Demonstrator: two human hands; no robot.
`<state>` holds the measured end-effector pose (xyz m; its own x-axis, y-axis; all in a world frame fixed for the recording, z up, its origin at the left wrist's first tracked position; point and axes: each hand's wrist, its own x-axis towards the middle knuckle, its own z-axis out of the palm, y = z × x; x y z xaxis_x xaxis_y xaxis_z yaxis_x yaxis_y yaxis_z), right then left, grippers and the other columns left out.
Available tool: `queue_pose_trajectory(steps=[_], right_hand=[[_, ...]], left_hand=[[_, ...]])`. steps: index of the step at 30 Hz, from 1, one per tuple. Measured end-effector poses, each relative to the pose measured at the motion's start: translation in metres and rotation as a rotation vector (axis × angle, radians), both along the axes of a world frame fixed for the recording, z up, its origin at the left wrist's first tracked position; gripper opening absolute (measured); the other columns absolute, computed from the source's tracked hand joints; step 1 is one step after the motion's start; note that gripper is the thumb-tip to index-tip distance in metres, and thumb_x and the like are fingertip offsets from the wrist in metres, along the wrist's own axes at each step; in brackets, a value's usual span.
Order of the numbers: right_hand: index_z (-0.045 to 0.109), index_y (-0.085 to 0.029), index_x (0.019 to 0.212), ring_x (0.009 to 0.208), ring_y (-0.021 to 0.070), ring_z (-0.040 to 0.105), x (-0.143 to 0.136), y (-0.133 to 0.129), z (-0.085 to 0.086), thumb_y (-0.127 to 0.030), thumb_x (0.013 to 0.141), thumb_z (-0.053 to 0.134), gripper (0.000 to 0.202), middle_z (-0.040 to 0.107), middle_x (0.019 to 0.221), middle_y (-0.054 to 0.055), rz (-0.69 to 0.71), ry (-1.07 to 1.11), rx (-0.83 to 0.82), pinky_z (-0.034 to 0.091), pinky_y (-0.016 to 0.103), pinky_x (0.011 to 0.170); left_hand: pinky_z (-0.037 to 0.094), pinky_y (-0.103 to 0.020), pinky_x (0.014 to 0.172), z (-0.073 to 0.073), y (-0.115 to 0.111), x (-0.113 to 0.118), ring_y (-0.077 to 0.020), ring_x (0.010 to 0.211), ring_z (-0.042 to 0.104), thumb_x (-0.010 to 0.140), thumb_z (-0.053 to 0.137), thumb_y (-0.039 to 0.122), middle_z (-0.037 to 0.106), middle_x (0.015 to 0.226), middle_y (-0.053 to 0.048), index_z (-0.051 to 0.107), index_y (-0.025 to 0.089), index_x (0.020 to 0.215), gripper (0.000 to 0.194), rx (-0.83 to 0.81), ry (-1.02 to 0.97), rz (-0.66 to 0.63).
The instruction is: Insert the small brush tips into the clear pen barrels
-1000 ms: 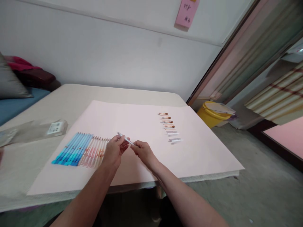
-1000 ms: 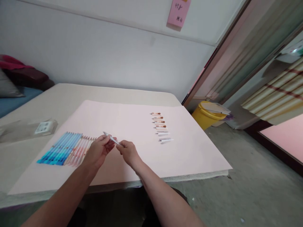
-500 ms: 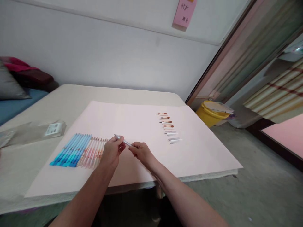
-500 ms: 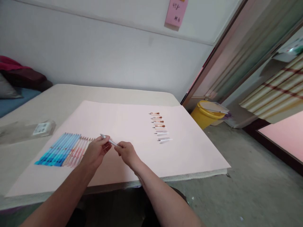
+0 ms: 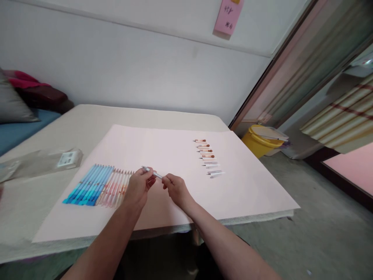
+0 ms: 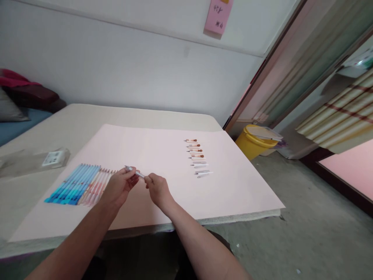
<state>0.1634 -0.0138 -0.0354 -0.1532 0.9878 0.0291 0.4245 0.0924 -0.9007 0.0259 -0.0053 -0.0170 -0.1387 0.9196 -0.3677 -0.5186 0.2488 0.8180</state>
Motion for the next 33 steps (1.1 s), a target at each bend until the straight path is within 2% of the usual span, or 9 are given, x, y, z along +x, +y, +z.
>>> queue_pose_trajectory(steps=[10, 18, 25, 29, 33], right_hand=[[0.049, -0.019, 0.062, 0.055, 0.0093, 0.046, -0.003, -0.002, 0.004, -0.029, 0.084, 0.044, 0.024, 0.051, 0.056, -0.004, -0.025, 0.037, 0.029, 0.033, 0.02, 0.054], [0.05, -0.019, 0.061, 0.053, 0.0089, 0.045, -0.001, 0.0, 0.002, -0.028, 0.084, 0.044, 0.025, 0.05, 0.054, -0.004, -0.014, 0.034, 0.018, 0.033, 0.021, 0.053], [0.049, -0.018, 0.06, 0.054, 0.0086, 0.046, -0.003, -0.002, 0.007, -0.028, 0.084, 0.044, 0.026, 0.05, 0.054, -0.004, 0.0, 0.03, 0.008, 0.033, 0.02, 0.054], [0.049, -0.018, 0.059, 0.054, 0.0088, 0.045, -0.002, 0.0, 0.002, -0.028, 0.084, 0.042, 0.028, 0.05, 0.053, -0.004, 0.017, 0.041, -0.017, 0.033, 0.02, 0.054], [0.054, -0.018, 0.064, 0.053, 0.0091, 0.044, -0.001, 0.003, -0.005, -0.027, 0.084, 0.042, 0.025, 0.05, 0.052, -0.004, 0.018, 0.071, -0.063, 0.032, 0.021, 0.053]], left_hand=[[0.044, -0.026, 0.065, 0.002, -0.002, 0.001, -0.0123, 0.071, 0.057, 0.063, 0.07, 0.025, 0.059, 0.079, -0.003, 0.057, 0.015, 0.077, 0.022, -0.026, 0.003, -0.044], [0.044, -0.026, 0.067, 0.0, 0.0, 0.001, -0.0113, 0.069, 0.056, 0.062, 0.068, 0.016, 0.058, 0.078, -0.003, 0.06, 0.014, 0.082, 0.022, -0.025, -0.001, -0.004], [0.043, -0.022, 0.063, 0.002, -0.001, 0.002, -0.008, 0.066, 0.053, 0.061, 0.071, 0.024, 0.056, 0.076, 0.0, 0.059, 0.014, 0.075, 0.021, -0.018, 0.037, 0.049], [0.044, -0.022, 0.064, -0.001, 0.0, 0.0, -0.0085, 0.066, 0.055, 0.059, 0.072, 0.018, 0.057, 0.074, -0.001, 0.059, 0.014, 0.077, 0.023, -0.004, 0.017, 0.063], [0.045, -0.025, 0.066, -0.001, 0.001, -0.001, -0.0132, 0.075, 0.059, 0.059, 0.07, 0.013, 0.063, 0.083, -0.007, 0.059, 0.014, 0.085, 0.027, 0.013, 0.018, 0.053]])
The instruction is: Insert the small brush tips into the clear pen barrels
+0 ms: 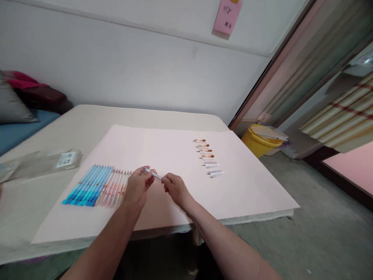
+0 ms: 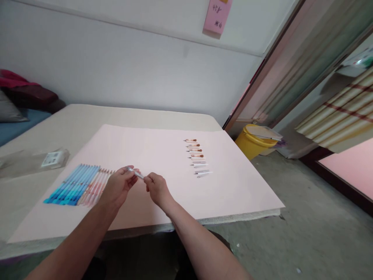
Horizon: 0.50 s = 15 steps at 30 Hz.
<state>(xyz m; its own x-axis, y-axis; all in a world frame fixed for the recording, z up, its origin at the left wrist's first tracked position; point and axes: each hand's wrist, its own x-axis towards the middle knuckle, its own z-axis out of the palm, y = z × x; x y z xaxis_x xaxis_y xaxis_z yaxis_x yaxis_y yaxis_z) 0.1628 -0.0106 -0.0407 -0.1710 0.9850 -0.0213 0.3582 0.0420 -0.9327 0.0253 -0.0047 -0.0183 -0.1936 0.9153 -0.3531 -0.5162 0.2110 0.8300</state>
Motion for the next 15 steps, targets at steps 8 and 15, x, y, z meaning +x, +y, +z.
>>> queue_pose_trajectory(steps=[8, 15], right_hand=[[0.054, -0.018, 0.064, 0.053, 0.0086, 0.045, -0.0002, -0.0022, 0.0004, -0.028, 0.084, 0.042, 0.025, 0.051, 0.053, -0.004, 0.014, 0.028, 0.016, 0.033, 0.02, 0.053], [0.055, -0.018, 0.064, 0.052, 0.0088, 0.044, 0.0004, 0.0008, -0.0031, -0.028, 0.083, 0.042, 0.025, 0.05, 0.051, -0.004, -0.001, 0.005, -0.007, 0.032, 0.02, 0.053]], left_hand=[[0.043, -0.021, 0.06, 0.0004, 0.0005, -0.0006, -0.0067, 0.062, 0.052, 0.059, 0.072, 0.022, 0.056, 0.075, 0.0, 0.059, 0.015, 0.077, 0.023, -0.022, 0.06, 0.085], [0.044, -0.022, 0.063, 0.0014, 0.0014, -0.0021, -0.0106, 0.071, 0.058, 0.06, 0.069, 0.013, 0.062, 0.086, -0.007, 0.06, 0.014, 0.085, 0.026, -0.022, 0.027, 0.057]])
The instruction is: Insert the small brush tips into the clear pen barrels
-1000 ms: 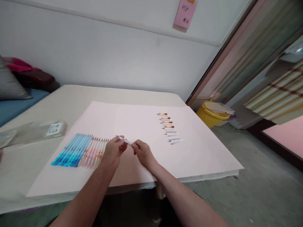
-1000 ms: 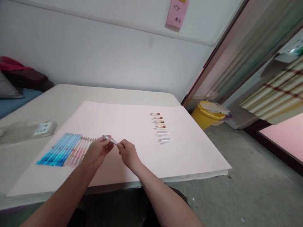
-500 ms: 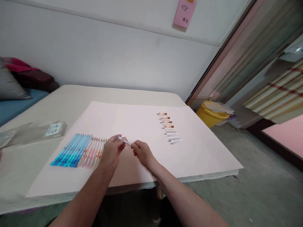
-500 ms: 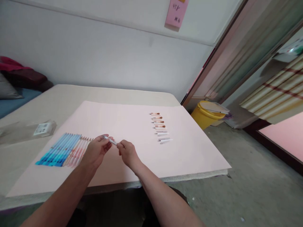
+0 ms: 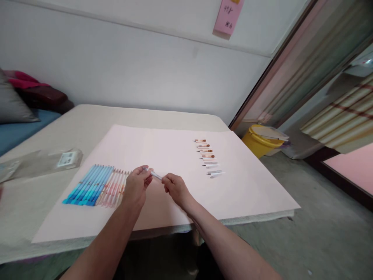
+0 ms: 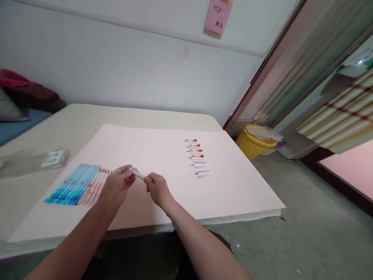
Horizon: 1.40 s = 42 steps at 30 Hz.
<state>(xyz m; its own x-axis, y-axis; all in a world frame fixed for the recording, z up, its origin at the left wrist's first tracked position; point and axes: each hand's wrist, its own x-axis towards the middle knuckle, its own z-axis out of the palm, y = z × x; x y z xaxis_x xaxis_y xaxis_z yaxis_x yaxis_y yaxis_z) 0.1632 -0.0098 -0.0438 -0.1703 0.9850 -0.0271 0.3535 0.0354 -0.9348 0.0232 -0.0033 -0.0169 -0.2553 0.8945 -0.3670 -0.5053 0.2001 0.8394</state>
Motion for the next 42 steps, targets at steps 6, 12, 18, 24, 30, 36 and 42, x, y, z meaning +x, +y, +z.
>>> queue_pose_trajectory(steps=[6, 12, 18, 24, 30, 36, 42], right_hand=[[0.053, -0.018, 0.061, 0.053, 0.0089, 0.045, -0.0003, -0.0024, 0.0024, -0.029, 0.084, 0.042, 0.027, 0.052, 0.054, -0.003, 0.008, -0.016, 0.024, 0.033, 0.02, 0.054], [0.051, -0.018, 0.059, 0.054, 0.0089, 0.045, 0.0008, -0.0022, 0.002, -0.028, 0.083, 0.043, 0.028, 0.051, 0.053, -0.003, 0.004, -0.031, 0.02, 0.033, 0.02, 0.054], [0.052, -0.018, 0.06, 0.054, 0.0087, 0.045, 0.0006, -0.0016, 0.0014, -0.028, 0.083, 0.043, 0.027, 0.051, 0.053, -0.004, 0.004, -0.025, 0.026, 0.032, 0.02, 0.053], [0.052, -0.018, 0.06, 0.052, 0.0086, 0.044, -0.0002, -0.0042, 0.0055, -0.029, 0.083, 0.043, 0.027, 0.051, 0.054, -0.004, 0.021, -0.031, 0.024, 0.032, 0.02, 0.052], [0.051, -0.018, 0.059, 0.053, 0.0087, 0.045, 0.0006, -0.0039, 0.0066, -0.027, 0.083, 0.044, 0.026, 0.05, 0.053, -0.004, 0.019, -0.025, 0.018, 0.032, 0.02, 0.053], [0.051, -0.018, 0.059, 0.053, 0.0087, 0.045, 0.0009, -0.0036, 0.0058, -0.028, 0.083, 0.043, 0.027, 0.05, 0.053, -0.004, 0.014, -0.035, 0.036, 0.032, 0.02, 0.053], [0.05, -0.018, 0.06, 0.054, 0.0089, 0.045, 0.0007, -0.004, 0.0067, -0.027, 0.083, 0.043, 0.027, 0.051, 0.054, -0.004, 0.017, -0.025, 0.042, 0.033, 0.021, 0.054]], left_hand=[[0.043, -0.021, 0.06, -0.0004, -0.0005, 0.0001, -0.007, 0.062, 0.054, 0.06, 0.072, 0.023, 0.058, 0.076, -0.001, 0.06, 0.015, 0.079, 0.024, -0.001, 0.039, 0.047], [0.045, -0.022, 0.061, -0.0018, 0.0012, -0.0023, -0.0097, 0.066, 0.056, 0.059, 0.07, 0.013, 0.06, 0.077, -0.004, 0.06, 0.014, 0.083, 0.026, 0.0, 0.014, 0.045], [0.044, -0.022, 0.061, 0.0032, -0.0005, -0.0008, -0.0107, 0.07, 0.057, 0.061, 0.07, 0.017, 0.061, 0.084, -0.006, 0.059, 0.015, 0.084, 0.026, -0.012, 0.022, 0.034], [0.043, -0.022, 0.059, -0.0002, 0.0009, -0.0015, -0.0081, 0.062, 0.054, 0.058, 0.073, 0.022, 0.058, 0.075, -0.002, 0.059, 0.014, 0.079, 0.026, -0.032, 0.054, 0.065], [0.046, -0.023, 0.061, -0.0024, 0.0024, -0.0035, -0.0108, 0.067, 0.058, 0.058, 0.072, 0.013, 0.059, 0.073, -0.004, 0.059, 0.015, 0.085, 0.03, 0.003, 0.039, 0.063], [0.045, -0.023, 0.06, 0.0024, 0.0007, -0.0016, -0.011, 0.068, 0.058, 0.059, 0.072, 0.014, 0.061, 0.079, -0.006, 0.058, 0.014, 0.083, 0.028, -0.029, 0.021, 0.059], [0.045, -0.023, 0.059, -0.0023, 0.0012, -0.0026, -0.0085, 0.062, 0.055, 0.057, 0.074, 0.017, 0.057, 0.073, -0.002, 0.058, 0.014, 0.078, 0.026, -0.019, 0.014, 0.066]])
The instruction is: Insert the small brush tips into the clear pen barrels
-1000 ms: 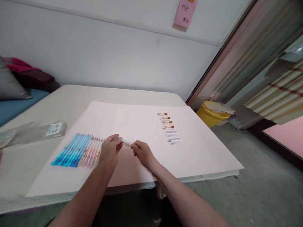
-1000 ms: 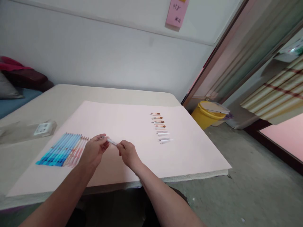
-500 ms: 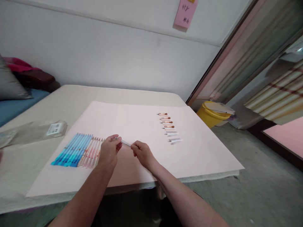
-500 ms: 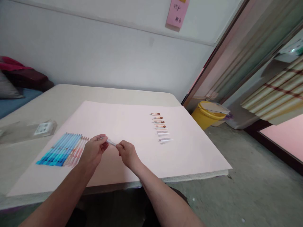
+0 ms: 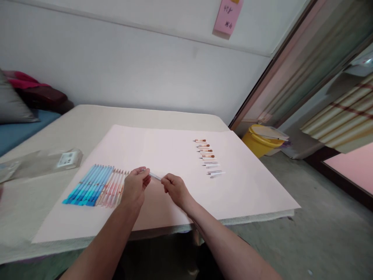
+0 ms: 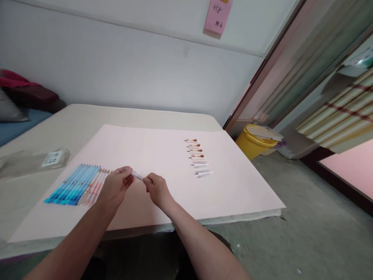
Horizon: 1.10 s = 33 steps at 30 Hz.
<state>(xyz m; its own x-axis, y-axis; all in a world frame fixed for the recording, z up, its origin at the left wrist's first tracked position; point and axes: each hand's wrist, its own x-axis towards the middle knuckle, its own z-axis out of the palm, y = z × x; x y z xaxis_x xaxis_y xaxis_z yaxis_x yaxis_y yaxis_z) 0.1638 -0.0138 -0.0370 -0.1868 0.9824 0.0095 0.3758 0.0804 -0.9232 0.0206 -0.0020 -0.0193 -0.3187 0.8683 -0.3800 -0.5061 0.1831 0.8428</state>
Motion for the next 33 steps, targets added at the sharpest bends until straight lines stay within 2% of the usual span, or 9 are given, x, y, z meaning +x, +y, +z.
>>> queue_pose_trajectory(steps=[8, 13, 16, 20, 25, 30, 33], right_hand=[[0.053, -0.018, 0.061, 0.052, 0.0084, 0.043, 0.0013, 0.0033, -0.008, -0.03, 0.083, 0.043, 0.027, 0.05, 0.053, -0.004, 0.009, 0.031, -0.04, 0.032, 0.02, 0.052], [0.051, -0.017, 0.059, 0.052, 0.0079, 0.043, -0.0004, 0.0024, -0.0059, -0.028, 0.083, 0.043, 0.027, 0.05, 0.052, -0.004, -0.002, 0.021, -0.03, 0.031, 0.02, 0.052], [0.051, -0.017, 0.059, 0.051, 0.0079, 0.043, -0.001, 0.0017, -0.0039, -0.027, 0.082, 0.044, 0.026, 0.05, 0.052, -0.004, 0.005, 0.032, -0.042, 0.031, 0.02, 0.051], [0.052, -0.017, 0.061, 0.05, 0.0079, 0.043, -0.0004, 0.0026, -0.0045, -0.027, 0.082, 0.044, 0.024, 0.05, 0.052, -0.004, 0.01, 0.047, -0.075, 0.031, 0.02, 0.051], [0.052, -0.017, 0.06, 0.05, 0.0076, 0.042, -0.0001, 0.0032, -0.0074, -0.027, 0.082, 0.044, 0.025, 0.05, 0.052, -0.004, 0.004, 0.034, -0.073, 0.03, 0.02, 0.05], [0.052, -0.017, 0.059, 0.051, 0.0078, 0.043, -0.0011, 0.0019, -0.0047, -0.027, 0.082, 0.045, 0.025, 0.05, 0.052, -0.004, -0.002, 0.018, -0.05, 0.03, 0.02, 0.05], [0.052, -0.017, 0.06, 0.05, 0.0077, 0.042, -0.0011, 0.0021, -0.0044, -0.027, 0.081, 0.046, 0.024, 0.05, 0.051, -0.004, 0.007, 0.045, -0.065, 0.03, 0.02, 0.049]], left_hand=[[0.047, -0.023, 0.061, 0.0029, 0.0003, -0.0005, -0.0117, 0.069, 0.059, 0.059, 0.07, 0.008, 0.06, 0.077, -0.006, 0.059, 0.013, 0.086, 0.029, 0.013, 0.003, -0.012], [0.045, -0.02, 0.057, 0.0005, -0.0001, 0.0007, -0.0079, 0.063, 0.056, 0.061, 0.071, 0.016, 0.059, 0.079, -0.004, 0.058, 0.012, 0.081, 0.023, -0.017, 0.013, -0.009], [0.045, -0.019, 0.057, -0.003, 0.0008, -0.0003, -0.0066, 0.06, 0.054, 0.06, 0.072, 0.016, 0.057, 0.075, -0.002, 0.059, 0.012, 0.081, 0.025, -0.005, 0.018, 0.003], [0.047, -0.022, 0.061, -0.0027, 0.0011, -0.0015, -0.0098, 0.066, 0.058, 0.059, 0.072, 0.01, 0.06, 0.078, -0.005, 0.059, 0.013, 0.086, 0.031, 0.023, 0.02, 0.001], [0.047, -0.022, 0.062, 0.0012, 0.0003, -0.0003, -0.0123, 0.071, 0.06, 0.061, 0.067, 0.007, 0.063, 0.083, -0.009, 0.058, 0.012, 0.087, 0.028, 0.022, -0.004, -0.019], [0.045, -0.02, 0.057, -0.0025, 0.0011, 0.0004, -0.0087, 0.063, 0.056, 0.061, 0.07, 0.015, 0.06, 0.079, -0.005, 0.059, 0.013, 0.081, 0.023, -0.015, 0.014, 0.013], [0.045, -0.02, 0.057, -0.0048, 0.0025, -0.0006, -0.0076, 0.06, 0.055, 0.059, 0.072, 0.013, 0.059, 0.075, -0.003, 0.059, 0.012, 0.081, 0.025, -0.002, 0.012, 0.018]])
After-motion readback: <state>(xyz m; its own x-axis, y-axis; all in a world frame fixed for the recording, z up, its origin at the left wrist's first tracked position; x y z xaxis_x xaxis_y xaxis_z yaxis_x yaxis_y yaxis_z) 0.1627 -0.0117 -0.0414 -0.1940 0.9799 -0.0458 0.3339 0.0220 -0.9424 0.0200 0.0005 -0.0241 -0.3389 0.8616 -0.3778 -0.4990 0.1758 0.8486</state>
